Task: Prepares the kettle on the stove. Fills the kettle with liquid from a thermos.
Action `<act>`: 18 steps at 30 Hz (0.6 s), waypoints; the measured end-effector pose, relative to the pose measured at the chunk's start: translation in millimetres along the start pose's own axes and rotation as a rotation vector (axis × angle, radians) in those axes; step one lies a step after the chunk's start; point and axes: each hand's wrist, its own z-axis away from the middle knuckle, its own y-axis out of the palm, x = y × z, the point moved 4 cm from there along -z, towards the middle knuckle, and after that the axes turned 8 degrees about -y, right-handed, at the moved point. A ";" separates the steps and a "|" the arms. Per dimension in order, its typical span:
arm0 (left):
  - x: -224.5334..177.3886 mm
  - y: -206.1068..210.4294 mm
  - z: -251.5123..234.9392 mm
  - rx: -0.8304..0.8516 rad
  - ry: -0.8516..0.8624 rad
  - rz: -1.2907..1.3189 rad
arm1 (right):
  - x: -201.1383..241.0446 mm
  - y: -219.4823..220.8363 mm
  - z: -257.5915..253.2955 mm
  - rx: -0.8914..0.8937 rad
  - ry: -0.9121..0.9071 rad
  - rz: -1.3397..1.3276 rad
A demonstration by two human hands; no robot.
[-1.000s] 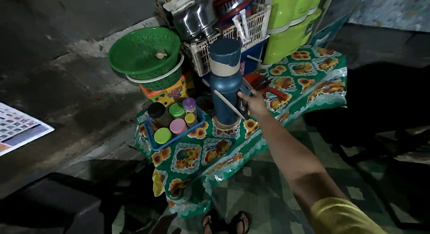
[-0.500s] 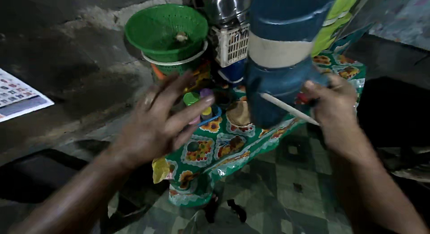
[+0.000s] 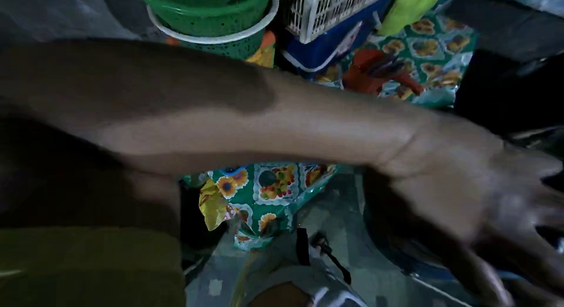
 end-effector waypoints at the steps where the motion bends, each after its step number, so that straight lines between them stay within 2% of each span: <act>1: -39.2 -28.9 -9.1 0.136 -0.087 -0.097 | -1.2 3.2 19.1 -0.036 0.017 -0.021; 2: -77.1 -63.5 -21.7 0.448 -0.255 -0.167 | 10.2 18.2 35.2 -0.189 0.113 -0.008; 3: -97.5 -86.5 -32.7 0.706 -0.411 -0.198 | 23.4 31.2 51.1 -0.309 0.262 0.036; 4: -103.0 -97.0 -39.5 0.824 -0.542 -0.203 | 36.5 44.8 62.3 -0.397 0.375 0.069; 5: -101.4 -100.9 -43.5 0.863 -0.643 -0.185 | 41.0 52.1 75.5 -0.471 0.421 0.088; 9: -92.5 -104.5 -45.7 0.830 -0.928 -0.066 | 37.0 60.2 129.1 -0.675 0.398 0.069; 12: -87.9 -110.7 -25.3 0.732 -0.924 -0.173 | 42.8 62.1 165.2 -0.819 0.417 0.066; 14: -77.0 -110.4 11.0 0.690 -0.967 -0.315 | 48.3 61.9 191.6 -0.894 0.398 0.066; 18: -57.7 -90.1 129.8 0.718 -1.248 -0.505 | 69.6 63.5 254.7 -0.983 0.328 0.070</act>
